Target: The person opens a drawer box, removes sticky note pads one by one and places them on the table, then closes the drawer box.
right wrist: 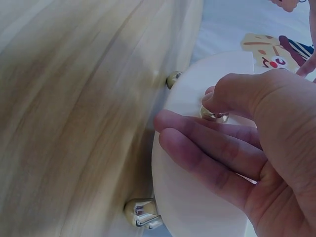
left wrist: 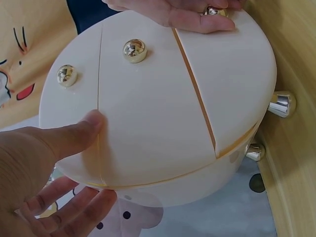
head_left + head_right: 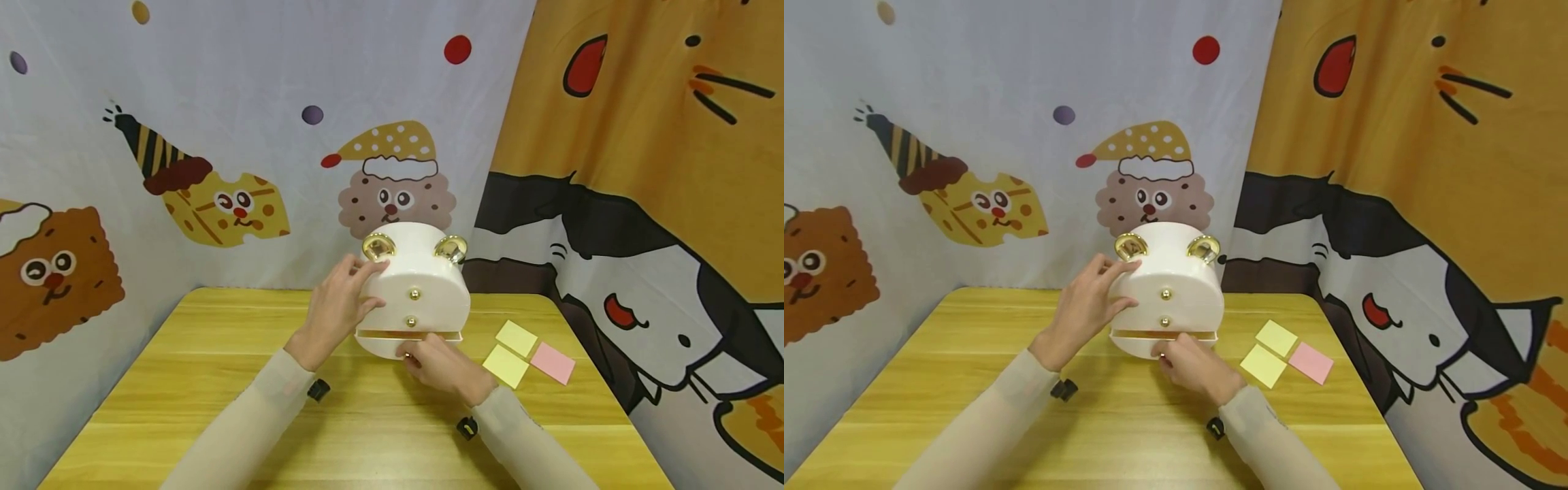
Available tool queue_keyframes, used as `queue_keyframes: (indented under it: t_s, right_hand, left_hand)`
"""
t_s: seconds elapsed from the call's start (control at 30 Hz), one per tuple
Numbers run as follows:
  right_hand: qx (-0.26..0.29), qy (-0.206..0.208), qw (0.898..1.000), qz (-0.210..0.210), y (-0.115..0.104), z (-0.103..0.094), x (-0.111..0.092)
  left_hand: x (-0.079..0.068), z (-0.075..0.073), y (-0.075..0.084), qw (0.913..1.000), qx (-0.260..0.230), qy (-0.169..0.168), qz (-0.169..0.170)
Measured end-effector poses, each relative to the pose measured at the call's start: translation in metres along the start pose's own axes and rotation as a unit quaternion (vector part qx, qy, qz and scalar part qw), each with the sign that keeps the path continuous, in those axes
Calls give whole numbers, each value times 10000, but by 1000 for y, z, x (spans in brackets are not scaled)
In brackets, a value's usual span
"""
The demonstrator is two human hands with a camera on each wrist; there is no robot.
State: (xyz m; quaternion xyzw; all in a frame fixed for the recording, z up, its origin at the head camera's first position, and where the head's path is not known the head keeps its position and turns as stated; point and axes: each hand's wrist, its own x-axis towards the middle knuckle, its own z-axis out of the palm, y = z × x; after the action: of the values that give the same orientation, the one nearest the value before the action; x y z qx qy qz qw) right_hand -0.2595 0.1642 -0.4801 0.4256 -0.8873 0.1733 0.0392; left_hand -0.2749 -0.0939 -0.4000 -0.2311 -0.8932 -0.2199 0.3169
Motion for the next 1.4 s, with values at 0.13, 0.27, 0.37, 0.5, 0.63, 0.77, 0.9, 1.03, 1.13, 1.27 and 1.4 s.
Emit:
queue_keyframes:
  t_s: [0.13, 0.27, 0.37, 0.5, 0.63, 0.77, 0.9, 1.03, 1.13, 1.27, 1.4]
  right_hand:
    - [21, -38, 10000, 13, -2, 0, -2]
    - [69, -83, 9999, 37, -3, 0, -3]
    - [75, -104, 9999, 38, -5, 0, -4]
    - [21, -107, 9999, 1, -7, -1, -5]
    - [2, -151, 9999, -16, -10, -2, -7]
    - [-40, -211, 9998, -58, -13, -2, -10]
    - [-128, -259, 9995, -117, -17, -3, -13]
    - [-203, -311, 9992, -140, -22, -4, -15]
    - [-243, -350, 9989, -181, -26, -4, -18]
    - [-281, -360, 9987, -225, -31, -4, -23]
    - [-269, -410, 9985, -227, -35, -4, -27]
  left_hand:
    - [0, 0, 0, 9999, -25, 104, 71]
    - [1, 0, 0, 9999, -29, 122, 83]
    - [1, 0, 0, 10000, -18, 82, 48]
    - [2, -1, 0, 10000, -32, 24, 4]
    - [3, -1, -1, 10000, -41, -16, -16]
    - [2, -1, -1, 10000, -54, 13, 2]
    - [2, -2, -1, 9999, -71, 104, 58]
    - [1, -1, -1, 9998, -60, 159, 90]
    - [1, 0, -2, 9998, -66, 154, 92]
    - [0, 0, -2, 9998, -85, 126, 103]
    - [0, 0, -2, 9999, -103, 104, 78]
